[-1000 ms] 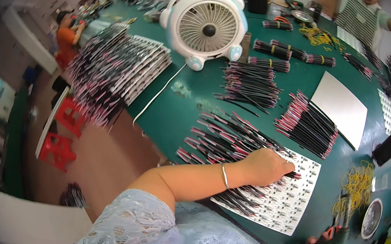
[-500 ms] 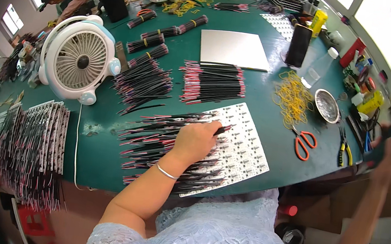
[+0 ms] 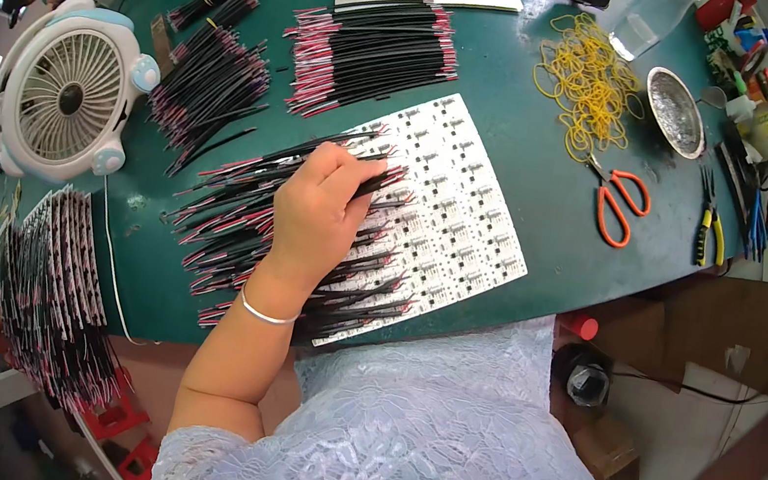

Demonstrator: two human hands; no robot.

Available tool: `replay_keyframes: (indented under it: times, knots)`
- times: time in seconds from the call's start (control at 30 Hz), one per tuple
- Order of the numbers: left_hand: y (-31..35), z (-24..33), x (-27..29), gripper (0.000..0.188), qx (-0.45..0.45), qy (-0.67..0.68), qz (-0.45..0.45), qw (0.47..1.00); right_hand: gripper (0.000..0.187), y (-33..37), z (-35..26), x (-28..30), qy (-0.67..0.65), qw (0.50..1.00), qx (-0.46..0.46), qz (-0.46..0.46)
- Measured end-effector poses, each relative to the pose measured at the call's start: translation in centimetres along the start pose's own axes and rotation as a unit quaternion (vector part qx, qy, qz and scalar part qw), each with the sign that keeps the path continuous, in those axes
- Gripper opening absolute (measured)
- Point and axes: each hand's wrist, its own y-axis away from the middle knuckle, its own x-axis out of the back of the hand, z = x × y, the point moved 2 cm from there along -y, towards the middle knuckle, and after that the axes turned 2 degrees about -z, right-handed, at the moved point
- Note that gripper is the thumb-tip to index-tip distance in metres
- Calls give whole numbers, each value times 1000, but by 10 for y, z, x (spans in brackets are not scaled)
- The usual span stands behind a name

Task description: The person aligns wires onto a circuit board by hand and solders them in place using a soldering gun.

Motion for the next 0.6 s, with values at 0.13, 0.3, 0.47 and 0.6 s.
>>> replay_keyframes:
  times: [0.13,0.3,0.47,0.6]
  knots:
    - [-6,12,6,34,-1,-55,2,998,53,66,40,-103,-208,961,-182,-15]
    - [-15,27,12,24,-37,-99,-132,986,47,76,5,-190,-524,807,-270,34]
    - [-12,20,-5,26,-15,-94,-180,979,50,72,7,-227,-586,735,-337,-55]
    - [-1,12,-12,14,-1,-84,-175,981,59,74,11,-224,-572,762,-289,-93]
